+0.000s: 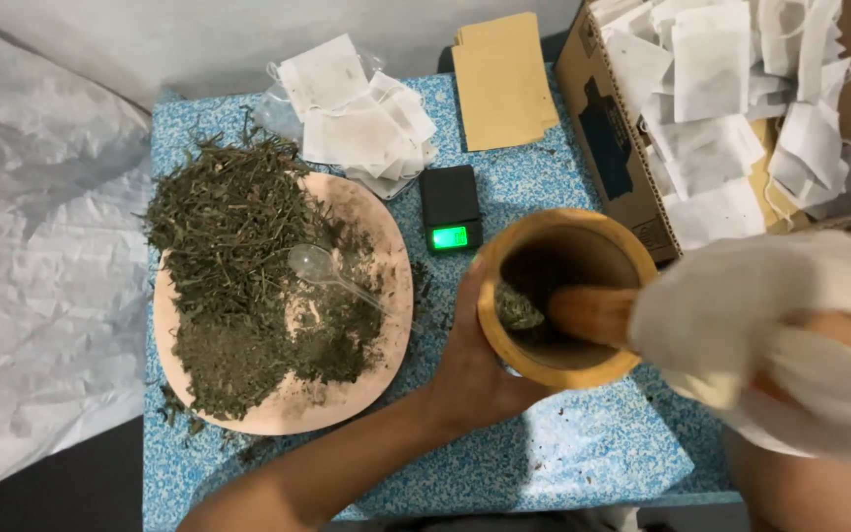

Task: Grinding dried tea leaves using a mortar and pestle and sorting through them on a plate.

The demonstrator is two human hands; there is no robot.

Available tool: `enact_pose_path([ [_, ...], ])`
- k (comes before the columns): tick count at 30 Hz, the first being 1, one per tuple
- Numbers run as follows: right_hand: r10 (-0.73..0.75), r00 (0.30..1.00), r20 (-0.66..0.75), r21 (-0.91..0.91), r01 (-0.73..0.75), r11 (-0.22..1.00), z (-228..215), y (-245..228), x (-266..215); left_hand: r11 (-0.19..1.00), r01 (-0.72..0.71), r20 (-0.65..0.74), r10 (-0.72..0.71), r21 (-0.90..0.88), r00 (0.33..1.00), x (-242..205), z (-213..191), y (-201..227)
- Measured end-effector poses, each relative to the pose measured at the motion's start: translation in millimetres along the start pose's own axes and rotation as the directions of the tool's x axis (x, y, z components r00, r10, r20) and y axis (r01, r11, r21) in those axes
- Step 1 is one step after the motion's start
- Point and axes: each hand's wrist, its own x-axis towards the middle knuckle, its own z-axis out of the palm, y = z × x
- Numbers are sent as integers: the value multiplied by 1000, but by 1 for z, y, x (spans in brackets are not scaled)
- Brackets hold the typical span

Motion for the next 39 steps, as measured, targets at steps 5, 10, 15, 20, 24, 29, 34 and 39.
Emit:
enact_pose_path([
  [5,-26,1000,13,-27,26,999,-10,3,2,982,-113,-64,123,149,990,-16,3,-27],
  [10,-59,988,146,-2,60,998,-22,23,11,990,-65,-69,57,-125,996,2,2,-3],
  [15,-456,833,314,388,326,862,-35,56,12,1000,30,-125,-30,-5,992,0,0,-7],
  [20,-586,746,318,-396,666,633,-30,24,24,988,-31,-148,53,152,988,1,0,-1],
  [24,-379,915,-137,128,396,909,-14,55,0,864,-82,-168,188,498,968,4,0,0],
  [29,-9,943,-332,145,61,988,24,26,3,961,-54,-56,72,272,996,29,-5,38],
  [34,-374,921,113,-106,385,917,-32,22,14,992,-42,-18,44,117,999,39,-16,35],
  [39,-154,935,-321,202,226,953,5,50,9,987,-115,-53,122,112,991,26,-14,10],
])
